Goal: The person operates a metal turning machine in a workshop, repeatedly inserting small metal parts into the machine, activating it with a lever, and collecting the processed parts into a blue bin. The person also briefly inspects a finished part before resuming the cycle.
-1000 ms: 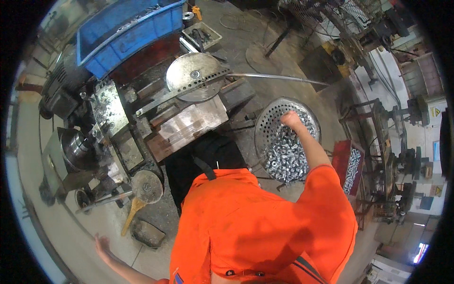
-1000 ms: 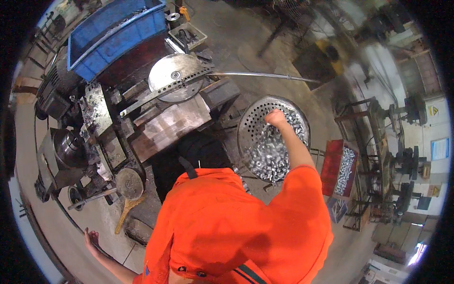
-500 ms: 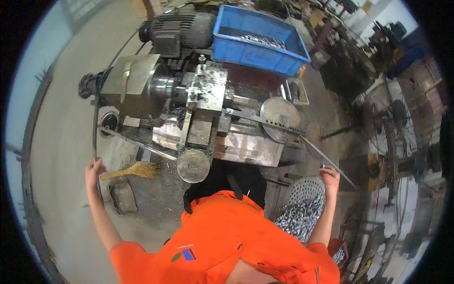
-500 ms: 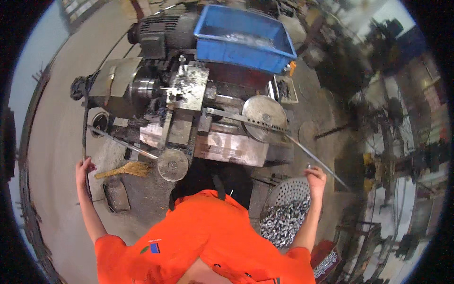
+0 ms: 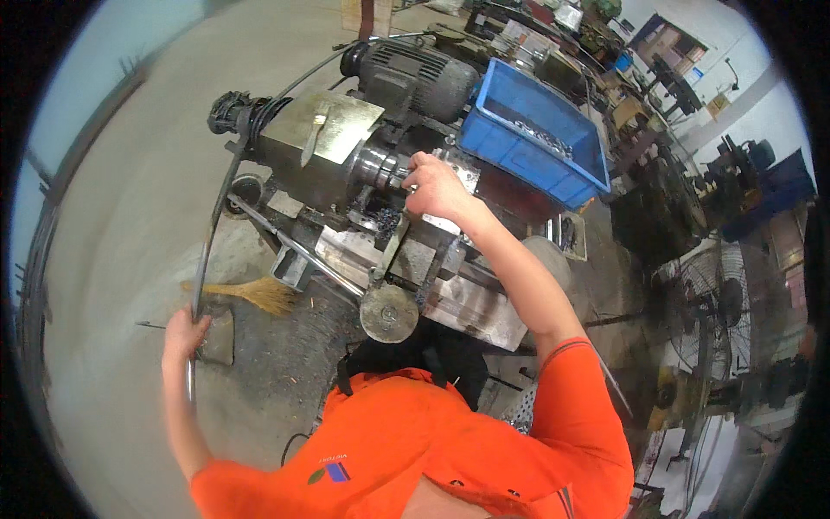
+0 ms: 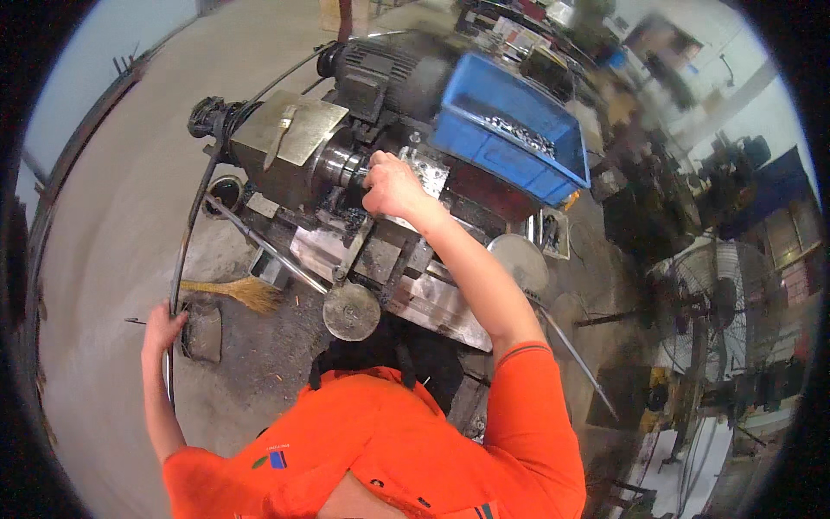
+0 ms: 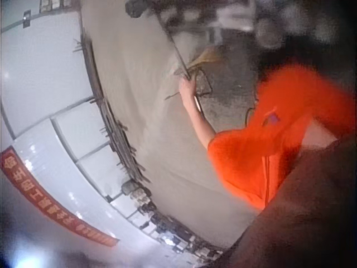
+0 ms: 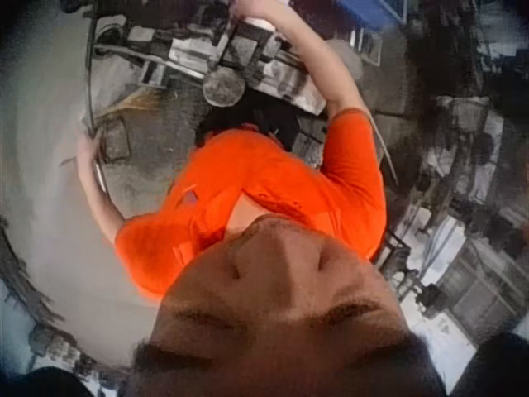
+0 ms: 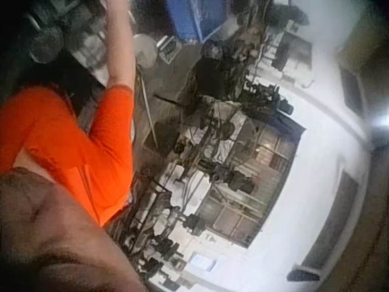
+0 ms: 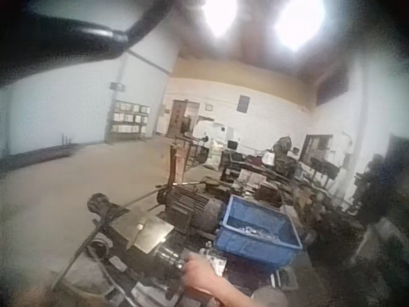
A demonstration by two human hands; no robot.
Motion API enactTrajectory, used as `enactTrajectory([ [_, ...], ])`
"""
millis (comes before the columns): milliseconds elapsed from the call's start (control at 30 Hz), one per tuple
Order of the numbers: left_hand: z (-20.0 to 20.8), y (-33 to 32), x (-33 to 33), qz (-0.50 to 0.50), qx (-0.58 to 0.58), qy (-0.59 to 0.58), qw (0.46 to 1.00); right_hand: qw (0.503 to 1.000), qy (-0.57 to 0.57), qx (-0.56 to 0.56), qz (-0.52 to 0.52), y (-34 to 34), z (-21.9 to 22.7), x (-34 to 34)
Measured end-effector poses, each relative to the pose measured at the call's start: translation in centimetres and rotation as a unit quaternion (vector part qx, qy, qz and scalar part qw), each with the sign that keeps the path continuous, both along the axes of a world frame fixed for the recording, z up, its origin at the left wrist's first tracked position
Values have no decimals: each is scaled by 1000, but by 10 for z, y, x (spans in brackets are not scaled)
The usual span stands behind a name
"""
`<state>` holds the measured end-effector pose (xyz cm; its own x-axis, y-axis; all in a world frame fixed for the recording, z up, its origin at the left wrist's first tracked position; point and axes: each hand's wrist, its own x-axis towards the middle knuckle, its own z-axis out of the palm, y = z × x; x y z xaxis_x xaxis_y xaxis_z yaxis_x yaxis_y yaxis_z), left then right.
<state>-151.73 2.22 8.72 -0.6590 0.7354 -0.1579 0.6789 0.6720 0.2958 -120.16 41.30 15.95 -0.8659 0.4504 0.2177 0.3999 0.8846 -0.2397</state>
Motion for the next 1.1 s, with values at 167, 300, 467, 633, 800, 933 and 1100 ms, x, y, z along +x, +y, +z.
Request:
enactTrajectory([
  [167, -16, -10, 16, 75, 83, 5, 994, 995, -70, -40, -60, 22, -31, -33],
  [300, -25, -8, 7, 61, 62, 49, 995, 999, 1, -37, -29, 25, -41, -40],
  [467, -30, 7, 1, 76, 20, 110, 991, 992, -5, -102, -77, 28, -36, -55],
  [633, -32, 16, -35, 37, -50, 191, 980, 998, 20, -43, 40, 35, -42, -43],
  [800, -38, -3, -208, -14, -46, 400, 915, 984, 30, -131, -115, 20, -32, -54],
  [933, -53, 10, -252, -8, -22, 384, 923, 982, 7, -103, -158, 13, -31, -53],
  [1100, -46, 22, -202, 271, 50, 342, 898, 981, 35, -127, -142, 22, -34, -59],
])
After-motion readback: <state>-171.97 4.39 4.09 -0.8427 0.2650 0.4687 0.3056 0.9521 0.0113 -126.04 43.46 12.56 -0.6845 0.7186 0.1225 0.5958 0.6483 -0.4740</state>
